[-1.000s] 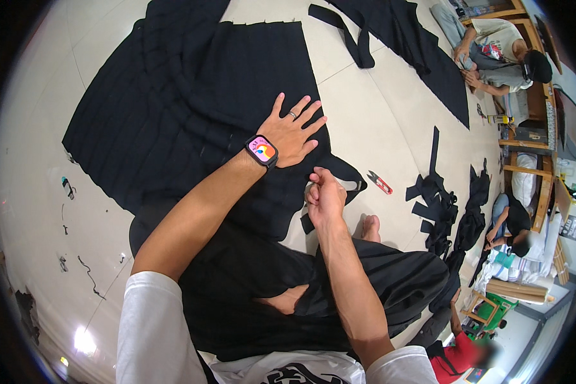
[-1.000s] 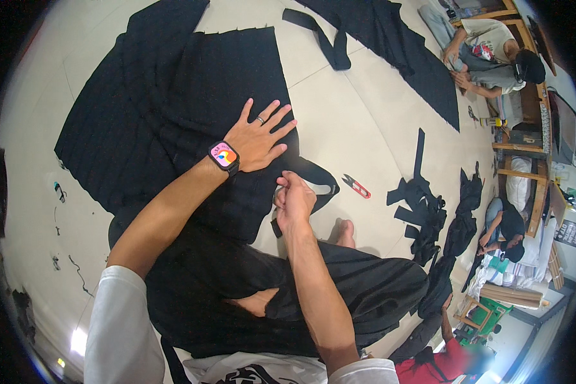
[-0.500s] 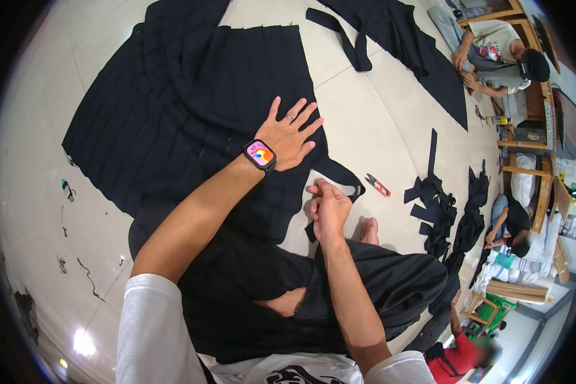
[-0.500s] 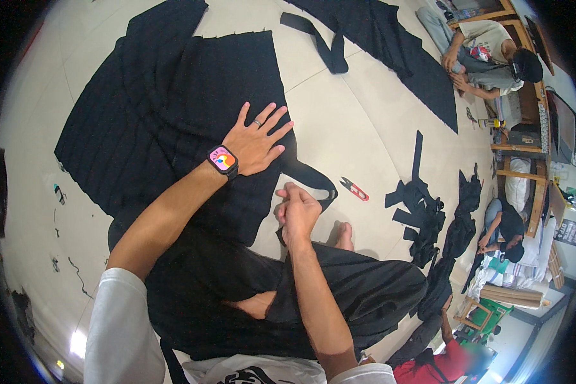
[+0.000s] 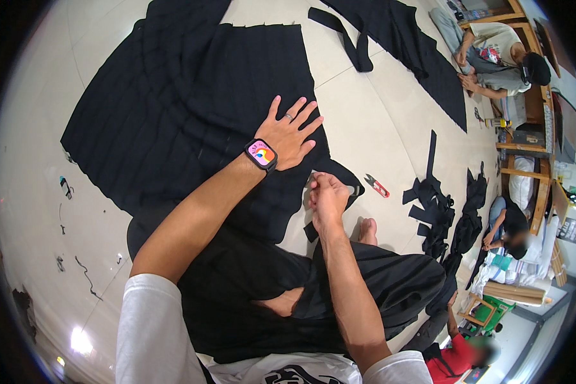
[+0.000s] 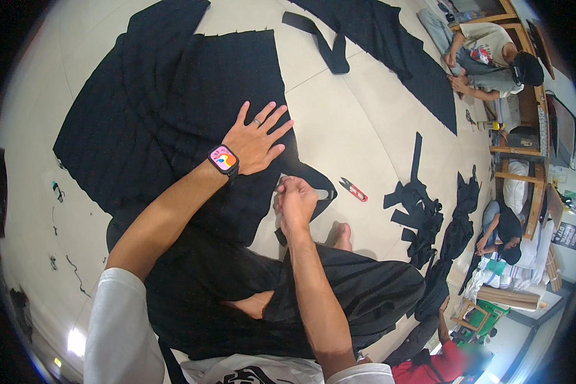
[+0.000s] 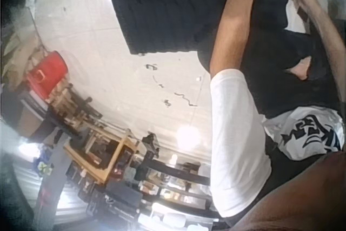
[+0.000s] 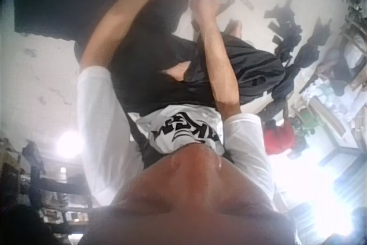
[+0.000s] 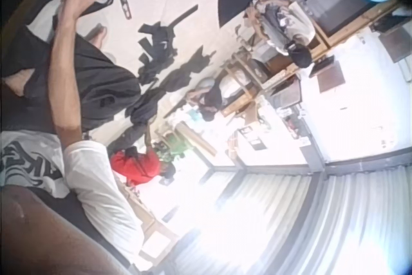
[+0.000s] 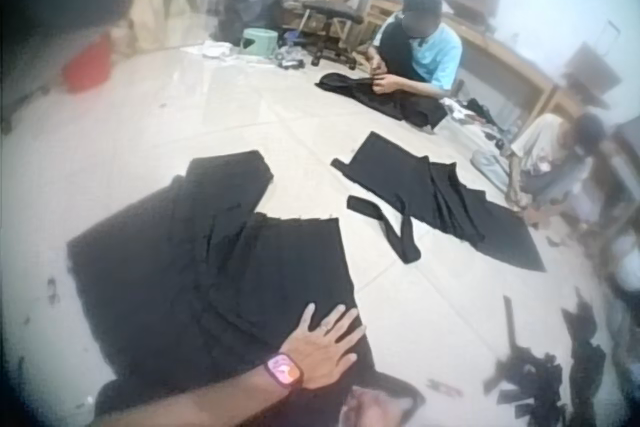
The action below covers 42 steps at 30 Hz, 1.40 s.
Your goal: The person sits on the floor and uses a utility knife to cut a large piece of black fabric into strips. They repeatedly fold the fabric, align the edges, and slice along the fold to create uniform strips, which are then set aside.
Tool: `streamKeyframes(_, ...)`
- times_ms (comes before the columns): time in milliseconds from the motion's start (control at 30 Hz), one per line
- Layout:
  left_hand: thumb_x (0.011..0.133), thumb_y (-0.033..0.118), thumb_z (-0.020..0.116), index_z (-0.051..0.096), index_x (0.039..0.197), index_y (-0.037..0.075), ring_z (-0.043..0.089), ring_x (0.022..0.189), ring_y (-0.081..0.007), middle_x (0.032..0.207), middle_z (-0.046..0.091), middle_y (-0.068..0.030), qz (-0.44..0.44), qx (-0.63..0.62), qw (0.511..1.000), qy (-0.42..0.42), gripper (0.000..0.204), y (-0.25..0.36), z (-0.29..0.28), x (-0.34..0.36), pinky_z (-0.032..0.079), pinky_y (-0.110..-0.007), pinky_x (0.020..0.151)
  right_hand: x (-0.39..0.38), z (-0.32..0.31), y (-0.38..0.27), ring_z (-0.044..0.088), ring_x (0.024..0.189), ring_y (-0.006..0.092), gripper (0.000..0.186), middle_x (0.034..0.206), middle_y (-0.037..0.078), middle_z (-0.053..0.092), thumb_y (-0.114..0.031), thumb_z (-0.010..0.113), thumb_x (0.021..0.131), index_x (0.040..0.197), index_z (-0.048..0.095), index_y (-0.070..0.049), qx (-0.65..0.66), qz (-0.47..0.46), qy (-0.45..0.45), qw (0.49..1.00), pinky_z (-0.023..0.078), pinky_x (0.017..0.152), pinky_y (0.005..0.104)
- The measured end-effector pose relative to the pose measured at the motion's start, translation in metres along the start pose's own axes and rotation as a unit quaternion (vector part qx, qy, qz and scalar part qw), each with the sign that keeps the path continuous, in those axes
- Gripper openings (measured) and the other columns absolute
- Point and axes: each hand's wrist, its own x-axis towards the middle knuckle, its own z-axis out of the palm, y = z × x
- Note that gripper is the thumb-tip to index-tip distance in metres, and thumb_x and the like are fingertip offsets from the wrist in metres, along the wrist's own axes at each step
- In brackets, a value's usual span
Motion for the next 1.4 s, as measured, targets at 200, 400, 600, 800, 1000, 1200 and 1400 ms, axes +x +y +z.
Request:
streamKeyframes(200, 0.106, 0.045, 0.045, 0.047, 0.157, 0.021, 0.025, 0.158, -0.0297, 0.169, 0.031, -0.0095, -0.009, -0.01, 1.0, 0.018, 0.056, 0.003, -0.002, -0.001, 0.017, -0.069, 0.122, 0.001, -0.013, 0.011, 0.047, 0.044, 0.0086, 0.015, 0.066, 0.001, 0.056, -0.013, 0.061, 0.102, 0.093, 0.063, -0.001, -0.125, -0.063, 0.006, 0.99, 0.036, 0.041, 0.0263)
streamKeyframes(400, 0.106, 0.044, 0.047, 0.05, 0.155, 0.018, 0.028, 0.156, -0.0308, 0.168, 0.033, -0.0121, -0.006, -0.018, 1.0, 0.012, 0.056, -0.001, -0.004, -0.002, 0.021, -0.069, 0.12, -0.002, -0.014, 0.014, 0.059, 0.065, 0.0098, 0.018, 0.081, 0.003, 0.063, -0.018, 0.061, 0.105, 0.099, 0.064, -0.001, -0.249, -0.27, 0.002, 0.93, 0.046, 0.051, 0.027)
streamKeyframes(600, 0.099, 0.029, 0.061, 0.058, 0.142, 0.008, 0.057, 0.122, -0.0296, 0.141, 0.056, -0.0112, -0.018, 0.001, 0.999, 0.032, 0.048, -0.043, -0.027, 0.041, 0.045, -0.051, 0.093, 0.017, 0.017, -0.021, 0.06, 0.073, 0.0115, 0.013, 0.118, 0.011, 0.069, -0.014, 0.059, 0.108, 0.112, 0.06, -0.002, -0.049, -0.192, -0.137, 0.971, 0.049, 0.068, 0.0273)
streamKeyframes(800, 0.089, 0.083, 0.048, 0.03, 0.163, 0.006, 0.017, 0.159, -0.0367, 0.172, 0.02, -0.0203, -0.12, 0.058, 0.991, 0.023, 0.108, -0.09, -0.02, 0.08, 0.017, -0.066, 0.124, 0.032, 0.021, -0.02, 0.058, 0.073, 0.0111, 0.009, 0.102, 0.01, 0.07, -0.01, 0.057, 0.108, 0.105, 0.058, -0.001, 0.013, -0.233, -0.123, 0.965, 0.049, 0.068, 0.0261)
streamKeyframes(1000, 0.095, 0.081, 0.036, 0.036, 0.162, 0.016, 0.021, 0.159, -0.0298, 0.172, 0.026, -0.0106, -0.156, 0.06, 0.986, 0.025, 0.094, -0.106, -0.012, 0.09, 0.015, -0.066, 0.124, 0.032, 0.003, -0.012, 0.055, 0.073, 0.0088, 0.008, 0.093, 0.007, 0.066, -0.003, 0.055, 0.107, 0.1, 0.057, -0.002, -0.083, -0.193, -0.076, 0.975, 0.048, 0.069, 0.0251)
streamKeyframes(1200, 0.097, 0.077, 0.037, 0.036, 0.162, 0.019, 0.022, 0.159, -0.0273, 0.172, 0.026, -0.0086, -0.167, 0.07, 0.983, 0.025, 0.088, -0.105, -0.012, 0.093, 0.013, -0.066, 0.125, 0.024, 0.002, -0.015, 0.054, 0.073, 0.0096, 0.008, 0.089, 0.006, 0.064, 0.0, 0.055, 0.106, 0.098, 0.057, -0.002, 0.004, -0.158, -0.068, 0.985, 0.049, 0.07, 0.0263)
streamKeyframes(1400, 0.097, 0.077, 0.038, 0.034, 0.163, 0.02, 0.02, 0.16, -0.027, 0.173, 0.024, -0.0078, -0.171, 0.069, 0.983, 0.008, 0.088, -0.106, -0.016, 0.094, 0.013, -0.066, 0.125, 0.017, -0.003, -0.005, 0.054, 0.072, 0.0117, 0.01, 0.087, 0.006, 0.061, 0.001, 0.054, 0.106, 0.097, 0.056, -0.003, 0.035, -0.165, -0.077, 0.983, 0.051, 0.072, 0.0292)
